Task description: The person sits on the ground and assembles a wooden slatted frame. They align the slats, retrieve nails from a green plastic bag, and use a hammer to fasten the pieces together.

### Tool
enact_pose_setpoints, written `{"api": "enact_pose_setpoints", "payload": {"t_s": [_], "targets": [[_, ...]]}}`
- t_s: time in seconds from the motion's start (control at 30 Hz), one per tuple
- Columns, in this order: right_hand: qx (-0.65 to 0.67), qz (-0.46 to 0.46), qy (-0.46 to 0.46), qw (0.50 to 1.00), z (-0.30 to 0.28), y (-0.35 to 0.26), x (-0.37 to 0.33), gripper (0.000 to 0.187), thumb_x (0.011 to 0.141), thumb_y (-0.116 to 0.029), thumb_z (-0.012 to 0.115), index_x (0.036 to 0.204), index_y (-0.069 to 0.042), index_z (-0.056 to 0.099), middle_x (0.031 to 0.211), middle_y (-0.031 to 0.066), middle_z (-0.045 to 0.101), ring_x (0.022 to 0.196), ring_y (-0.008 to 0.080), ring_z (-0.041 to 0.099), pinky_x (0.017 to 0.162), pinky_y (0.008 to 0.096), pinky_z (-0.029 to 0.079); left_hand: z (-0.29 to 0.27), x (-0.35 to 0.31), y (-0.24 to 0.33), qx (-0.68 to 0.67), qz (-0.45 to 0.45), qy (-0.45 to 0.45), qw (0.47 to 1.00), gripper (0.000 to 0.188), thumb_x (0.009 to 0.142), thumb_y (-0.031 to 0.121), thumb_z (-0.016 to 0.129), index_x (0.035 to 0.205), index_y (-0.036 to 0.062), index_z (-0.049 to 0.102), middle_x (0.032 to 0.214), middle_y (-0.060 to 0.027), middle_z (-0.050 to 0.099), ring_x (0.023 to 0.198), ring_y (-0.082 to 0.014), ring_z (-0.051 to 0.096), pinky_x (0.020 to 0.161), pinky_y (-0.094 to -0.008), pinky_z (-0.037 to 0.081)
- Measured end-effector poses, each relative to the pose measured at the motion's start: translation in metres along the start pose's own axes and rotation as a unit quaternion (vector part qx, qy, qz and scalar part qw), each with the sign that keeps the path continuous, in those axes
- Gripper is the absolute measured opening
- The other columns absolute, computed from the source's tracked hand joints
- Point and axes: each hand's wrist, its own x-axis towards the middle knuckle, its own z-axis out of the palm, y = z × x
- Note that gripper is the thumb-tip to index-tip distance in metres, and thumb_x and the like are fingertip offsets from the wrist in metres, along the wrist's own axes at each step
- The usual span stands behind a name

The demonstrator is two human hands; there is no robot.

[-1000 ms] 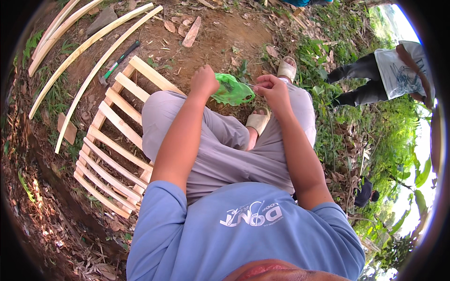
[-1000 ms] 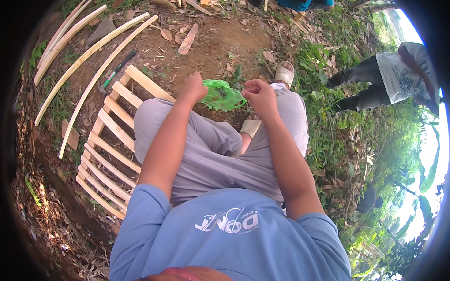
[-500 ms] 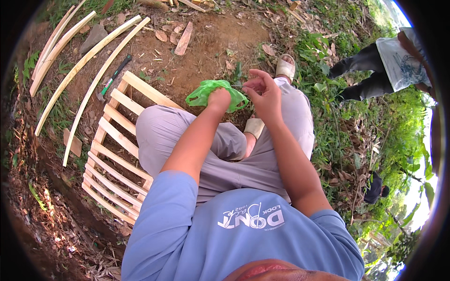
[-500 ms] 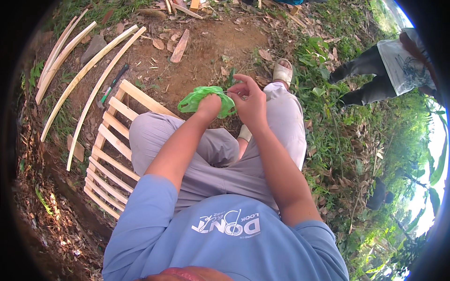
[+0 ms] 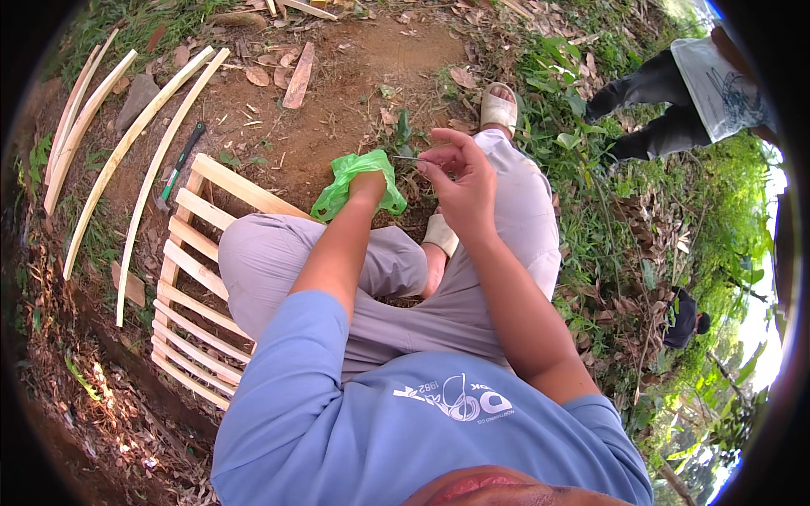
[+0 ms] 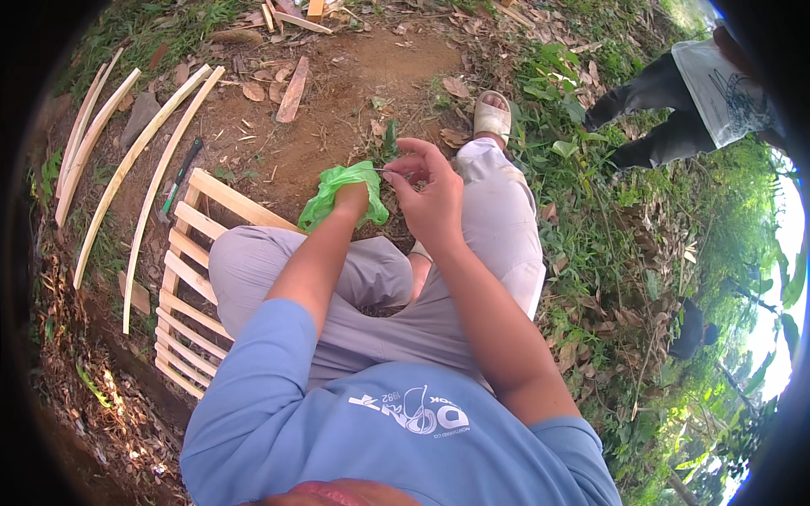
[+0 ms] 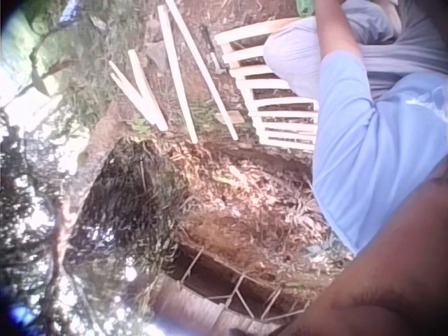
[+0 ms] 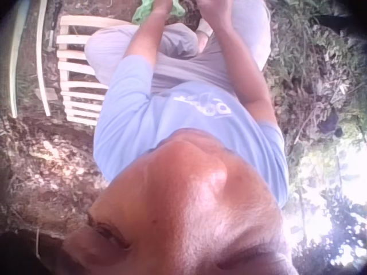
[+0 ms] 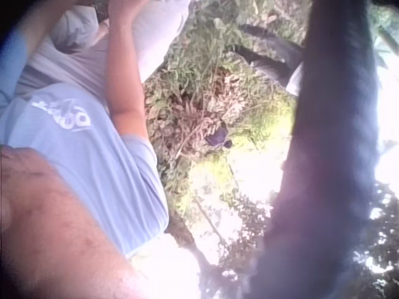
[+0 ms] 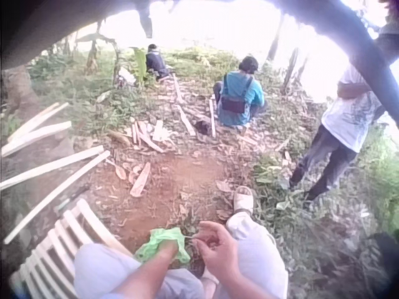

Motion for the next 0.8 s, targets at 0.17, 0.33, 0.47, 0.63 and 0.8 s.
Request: {"api": "enact_pose_setpoints", "payload": {"t_s": [0.17,0.33,0.47,0.63,0.8], "targets": [[0.024,0.000,0.017,1.000,-0.002,0.011,0.002,0.046,0.087,0.005,0.081,0.130,-0.005,0.068,0.098,0.0046,0.081,0.086,0.0100,0.072,0.076,0.0268,0.055,0.004,0.005,0.008,-0.100,-0.010,0.086,0.991,0.032,0.102,0.019,0.053,0.114,0.0038,0.078,0.122,-0.0256,0.076,0.110,-0.0437,0.075,0.092,-0.0526,0.059],[0.025,0.013,0.021,0.999,-0.008,0.009,-0.001,0.046,0.088,0.006,0.080,0.131,-0.005,0.067,0.098,0.0053,0.081,0.087,0.0100,0.072,0.076,0.0264,0.054,-0.008,0.005,0.021,-0.043,0.023,0.042,0.998,0.030,0.102,0.018,0.053,0.112,0.0035,0.077,0.125,-0.0246,0.075,0.112,-0.0394,0.075,0.092,-0.0491,0.059],[0.044,0.022,0.021,0.999,-0.006,0.014,-0.002,0.044,0.090,0.007,0.079,0.131,-0.003,0.066,0.100,0.0058,0.080,0.090,0.0101,0.072,0.079,0.0264,0.055,0.017,0.005,-0.004,0.059,0.077,0.137,0.986,0.027,0.100,0.019,0.057,0.109,0.0055,0.078,0.121,-0.0236,0.076,0.107,-0.0366,0.076,0.088,-0.0479,0.060],[0.054,0.024,0.035,0.998,-0.007,0.016,-0.002,0.043,0.091,0.006,0.079,0.132,-0.003,0.066,0.100,0.0049,0.079,0.091,0.0102,0.072,0.080,0.0262,0.056,-0.006,0.015,0.010,0.011,-0.013,0.075,0.997,0.020,0.094,0.011,0.067,0.110,0.0105,0.079,0.116,-0.0190,0.078,0.106,-0.0350,0.077,0.085,-0.0483,0.061],[0.042,0.040,0.014,0.998,-0.008,0.017,-0.004,0.043,0.091,0.006,0.080,0.131,-0.001,0.065,0.101,0.0056,0.078,0.091,0.0100,0.072,0.081,0.0255,0.056,0.023,0.036,-0.009,-0.040,0.040,0.128,0.990,0.026,0.099,0.022,0.065,0.114,0.0044,0.077,0.110,-0.0237,0.078,0.099,-0.0373,0.077,0.081,-0.0477,0.062]]}}
